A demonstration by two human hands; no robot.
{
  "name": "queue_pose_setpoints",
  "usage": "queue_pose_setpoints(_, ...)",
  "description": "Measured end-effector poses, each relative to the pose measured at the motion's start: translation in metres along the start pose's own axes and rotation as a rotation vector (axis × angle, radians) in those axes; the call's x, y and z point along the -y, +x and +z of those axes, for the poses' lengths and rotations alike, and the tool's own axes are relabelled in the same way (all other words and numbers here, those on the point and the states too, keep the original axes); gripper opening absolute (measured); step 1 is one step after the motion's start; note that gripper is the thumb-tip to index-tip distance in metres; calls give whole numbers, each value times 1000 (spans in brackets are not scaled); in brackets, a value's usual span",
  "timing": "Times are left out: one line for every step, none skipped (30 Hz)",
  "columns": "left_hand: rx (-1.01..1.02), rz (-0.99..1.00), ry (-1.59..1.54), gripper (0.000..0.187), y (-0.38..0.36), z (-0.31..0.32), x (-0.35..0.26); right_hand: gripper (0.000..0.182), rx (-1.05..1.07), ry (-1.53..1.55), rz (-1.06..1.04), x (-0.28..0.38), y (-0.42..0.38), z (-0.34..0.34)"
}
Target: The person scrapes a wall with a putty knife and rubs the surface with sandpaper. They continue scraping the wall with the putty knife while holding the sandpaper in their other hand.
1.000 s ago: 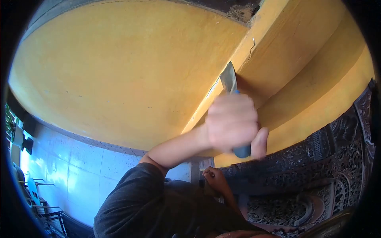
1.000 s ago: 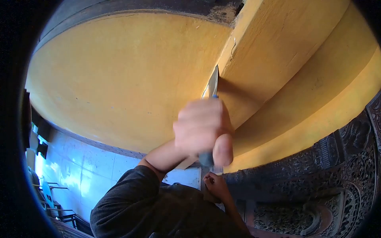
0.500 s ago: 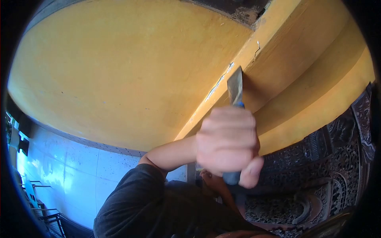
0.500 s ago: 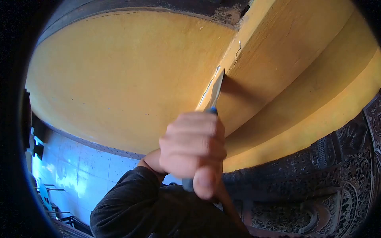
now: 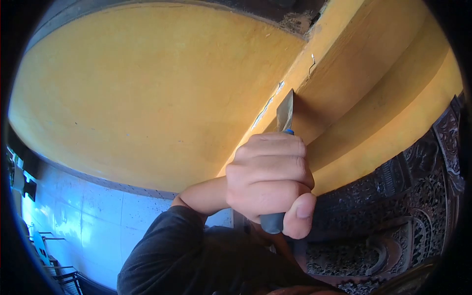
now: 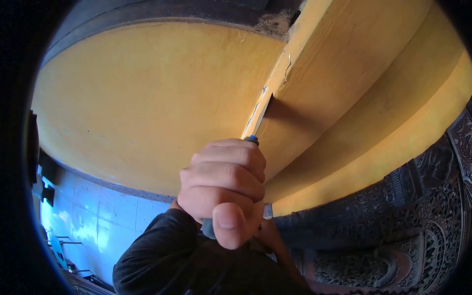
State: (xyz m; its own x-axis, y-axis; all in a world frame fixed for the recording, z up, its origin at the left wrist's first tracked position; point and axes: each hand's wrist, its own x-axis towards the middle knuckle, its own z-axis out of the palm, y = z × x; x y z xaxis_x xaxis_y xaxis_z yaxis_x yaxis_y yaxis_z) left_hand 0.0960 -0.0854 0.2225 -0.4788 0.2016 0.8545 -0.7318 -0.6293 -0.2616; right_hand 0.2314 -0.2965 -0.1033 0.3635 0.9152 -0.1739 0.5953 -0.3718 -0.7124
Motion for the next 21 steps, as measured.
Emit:
queue_pose_setpoints(118,18,106,38,1,-10,5,18,10,51,21,19,-2,-6)
queue_pose_setpoints(95,0,150,38,1,-13,13,18,21,102,46,29,-5,-9)
queue_pose_setpoints(71,-16,194,38,1,-15,21,18,45,94,69,28,-4,-8)
queue_pose_setpoints(49,-29,237,38,2,-15,25,18,13,97,40,26,-4,-6)
queue_pose_setpoints(8,-29,204,39,4,-15,26,19,-22,102,4,24,-2,-4)
queue_pose_setpoints(-29,-52,131,40,6,-14,21,20,-55,109,-25,25,-4,-2)
queue_pose_setpoints(-64,-69,56,41,8,-13,14,20,-33,102,-9,26,-3,-4)
queue_pose_setpoints(-65,-92,79,40,8,-15,14,20,-15,100,3,30,-2,-7)
queue_pose_setpoints(-67,-114,102,40,8,-16,14,20,5,104,24,32,-4,-6)
queue_pose_setpoints(-67,-137,124,40,8,-18,14,20,0,112,21,33,-5,-4)
queue_pose_setpoints(-85,-145,64,37,11,-21,21,20,-3,120,21,36,-5,-4)
queue_pose_setpoints(-102,-151,5,34,13,-24,26,20,-7,127,17,38,-4,-3)
queue_pose_setpoints(-92,-161,0,36,15,-26,24,20,-13,125,14,39,-3,-3)
queue_pose_setpoints(-82,-172,-5,39,17,-28,22,20,-16,123,14,39,-4,-2)
queue_pose_setpoints(-72,-182,-10,41,19,-30,19,20,-20,118,8,39,-3,-3)
queue_pose_setpoints(-20,-272,-25,46,25,-29,10,21,-29,125,7,40,0,-5)
queue_pose_setpoints(-93,-219,90,45,20,-22,18,22,-34,132,8,42,0,-6)
queue_pose_setpoints(-77,-231,99,45,21,-22,22,23,-36,140,16,42,-4,-5)
queue_pose_setpoints(-62,-243,112,45,21,-24,24,23,-41,144,4,39,-6,-3)
queue_pose_setpoints(-44,-250,122,45,23,-26,27,23,-49,147,-13,35,-4,-1)
queue_pose_setpoints(-47,-250,140,46,26,-26,27,23,-58,149,-33,33,-2,1)
